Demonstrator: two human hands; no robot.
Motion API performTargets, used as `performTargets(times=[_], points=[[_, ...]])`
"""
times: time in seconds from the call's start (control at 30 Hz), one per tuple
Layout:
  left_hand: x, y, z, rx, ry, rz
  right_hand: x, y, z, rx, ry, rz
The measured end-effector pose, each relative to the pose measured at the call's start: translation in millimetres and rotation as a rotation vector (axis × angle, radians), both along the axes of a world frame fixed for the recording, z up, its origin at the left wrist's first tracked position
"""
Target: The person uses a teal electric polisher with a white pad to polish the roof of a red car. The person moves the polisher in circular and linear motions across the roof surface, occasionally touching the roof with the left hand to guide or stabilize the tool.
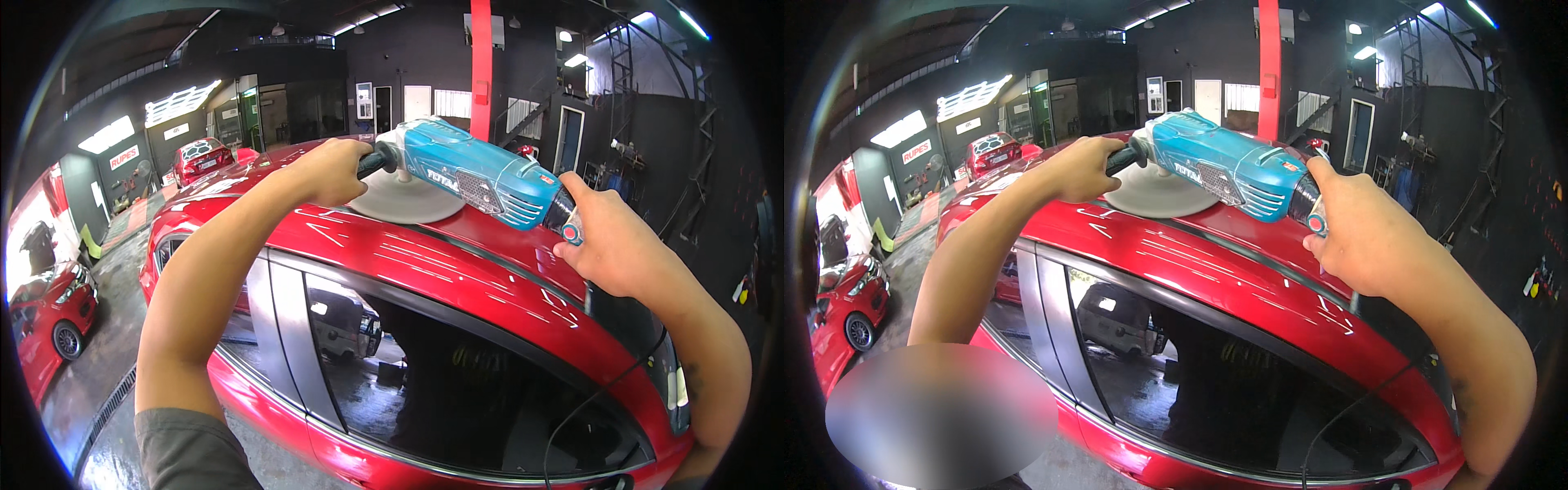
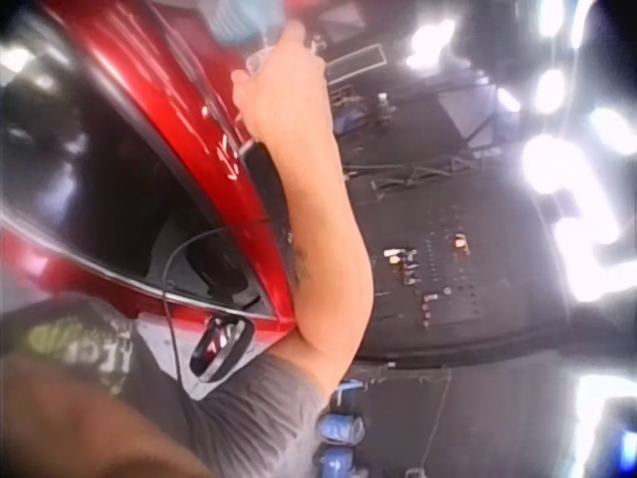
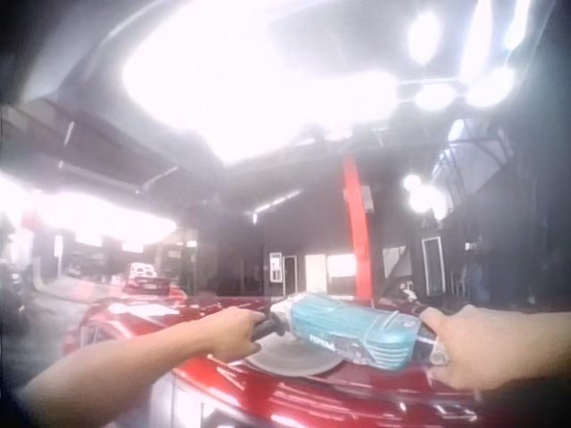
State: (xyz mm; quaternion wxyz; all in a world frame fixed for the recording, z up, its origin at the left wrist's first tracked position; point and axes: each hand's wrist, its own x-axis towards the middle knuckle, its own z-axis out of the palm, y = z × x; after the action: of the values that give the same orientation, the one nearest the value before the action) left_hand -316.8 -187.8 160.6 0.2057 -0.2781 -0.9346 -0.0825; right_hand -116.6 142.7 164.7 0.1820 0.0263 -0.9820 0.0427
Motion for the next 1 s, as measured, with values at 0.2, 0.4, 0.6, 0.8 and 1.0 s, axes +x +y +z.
performTargets(times=[0.2, 0.4, 0.6, 0.8, 1.0], points=[[-17.1, -31.0, -6.8, 0.1, 0.054, 0.007, -28.6, -29.8, 9.9, 0.108, 0.05, -0.022], [-51.7, -73.4, -2.9, 0.178, 0.071, 0.054, -80.3, -55.9, 34.9, 0.128, -0.017, 0.096], [-86.3, -157.2, 3.6, 0.155, 0.151, 0.182, -136.5, -145.0, 38.4, 0.205, -0.003, 0.146], [-91.8, -139.5, 1.0, 0.168, 0.153, 0.103, -127.4, -121.7, 40.7, 0.235, -0.026, 0.17], [-12.8, -5.3, 31.3, -0.031, 0.081, -0.039, -20.3, -1.5, 32.3, 0.051, -0.05, 0.045]])
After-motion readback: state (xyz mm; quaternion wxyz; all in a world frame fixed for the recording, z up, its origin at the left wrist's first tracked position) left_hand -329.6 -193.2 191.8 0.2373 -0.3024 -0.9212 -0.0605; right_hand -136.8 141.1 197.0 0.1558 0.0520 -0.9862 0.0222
